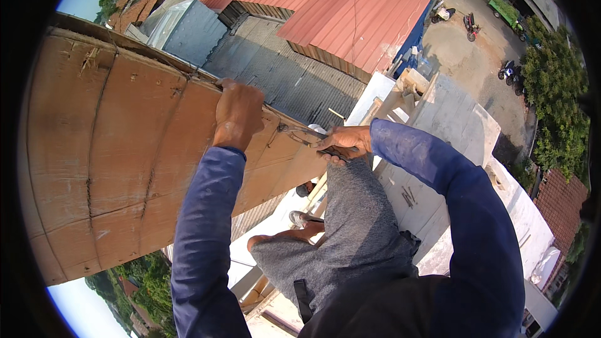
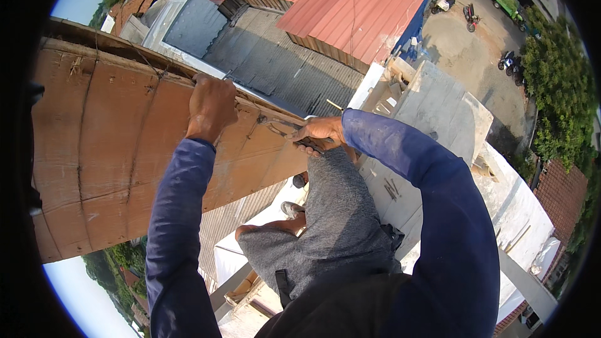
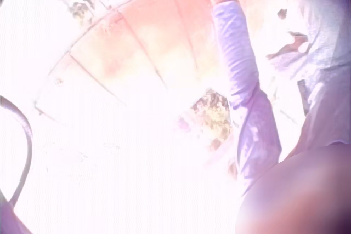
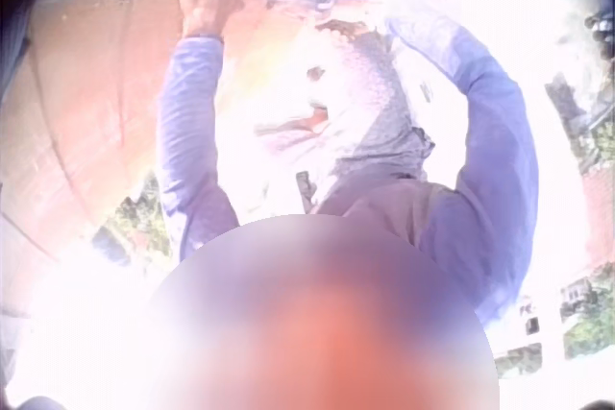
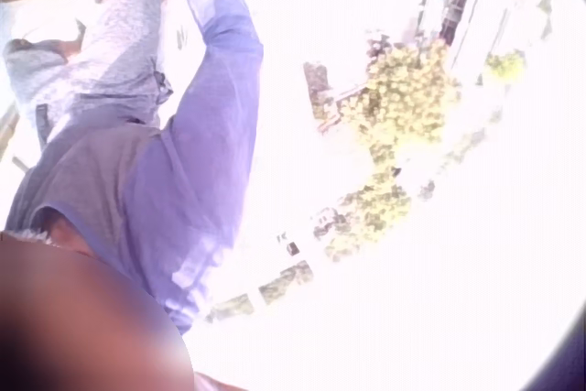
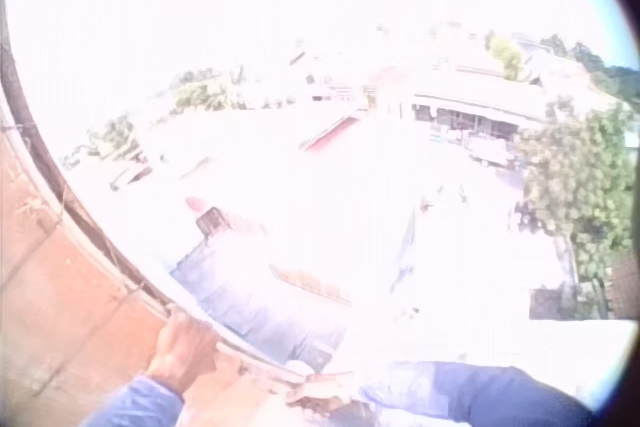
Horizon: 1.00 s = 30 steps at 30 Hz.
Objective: The person secures a large wooden panel to a roof structure using wire and a hammer. They repeatedly wrap wire around the panel and underlying beams, twist it tight, and hammer it down to fasten the panel in place.
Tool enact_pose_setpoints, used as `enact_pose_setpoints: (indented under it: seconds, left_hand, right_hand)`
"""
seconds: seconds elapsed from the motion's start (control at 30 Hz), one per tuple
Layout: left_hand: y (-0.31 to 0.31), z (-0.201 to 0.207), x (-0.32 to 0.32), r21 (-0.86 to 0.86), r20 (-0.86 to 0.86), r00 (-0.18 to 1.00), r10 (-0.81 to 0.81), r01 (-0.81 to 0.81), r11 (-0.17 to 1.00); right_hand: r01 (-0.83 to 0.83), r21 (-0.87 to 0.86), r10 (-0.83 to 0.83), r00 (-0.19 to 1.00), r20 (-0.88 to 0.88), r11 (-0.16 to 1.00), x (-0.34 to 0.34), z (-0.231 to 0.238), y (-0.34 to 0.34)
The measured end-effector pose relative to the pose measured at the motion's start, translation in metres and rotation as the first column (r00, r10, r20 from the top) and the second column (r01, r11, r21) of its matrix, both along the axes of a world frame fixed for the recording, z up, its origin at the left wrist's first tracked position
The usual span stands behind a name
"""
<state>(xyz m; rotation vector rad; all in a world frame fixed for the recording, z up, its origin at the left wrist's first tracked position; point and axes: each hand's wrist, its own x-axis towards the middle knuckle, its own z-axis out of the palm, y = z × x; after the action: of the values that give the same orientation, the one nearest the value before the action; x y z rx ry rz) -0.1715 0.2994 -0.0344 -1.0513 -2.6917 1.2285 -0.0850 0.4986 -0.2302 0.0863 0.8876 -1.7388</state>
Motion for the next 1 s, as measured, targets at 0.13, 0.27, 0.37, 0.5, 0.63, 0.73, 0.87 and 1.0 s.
enact_pose_setpoints:
  seconds: [0.13,0.27,0.37,0.5,0.63,0.73,0.87,1.0]
  left_hand:
    - [0.001,-0.001,0.0,-0.081,-0.027,0.998,0.065,-0.067,0.995]
    - [0.005,-0.003,-0.002,-0.048,0.0,0.996,0.09,-0.09,0.995]
    - [0.007,-0.003,-0.003,-0.072,0.0,0.996,0.089,-0.089,0.993]
    - [0.003,-0.004,-0.002,-0.031,-0.051,0.999,0.019,-0.021,0.999]
    - [0.001,-0.005,-0.002,-0.032,-0.018,0.998,0.053,-0.054,0.998]
    - [0.001,-0.003,-0.002,-0.033,0.03,0.997,0.067,-0.066,0.997]
    - [0.002,-0.001,-0.002,-0.051,0.009,1.0,0.03,-0.029,0.998]
    - [0.004,-0.002,-0.001,-0.079,-0.046,0.999,-0.005,0.002,0.997]
  right_hand:
    - [0.256,-0.244,-0.218,0.961,0.17,0.936,0.039,-0.017,-0.036]
    - [0.444,-0.395,-0.308,0.88,0.361,0.805,0.069,-0.021,-0.078]
    - [0.346,0.012,-0.33,0.904,-0.272,0.938,0.064,-0.021,-0.073]
    - [0.559,0.54,0.181,0.57,-0.802,0.63,0.063,-0.015,-0.064]
    - [0.852,0.443,0.766,0.081,-0.638,0.279,0.056,-0.009,-0.048]
    - [0.749,0.529,0.78,0.027,-0.626,0.399,0.024,-0.016,-0.016]
    - [0.545,0.563,0.64,0.061,-0.766,0.622,-0.013,-0.027,0.004]
    - [0.084,0.357,0.093,0.887,-0.453,0.93,0.015,-0.024,-0.018]
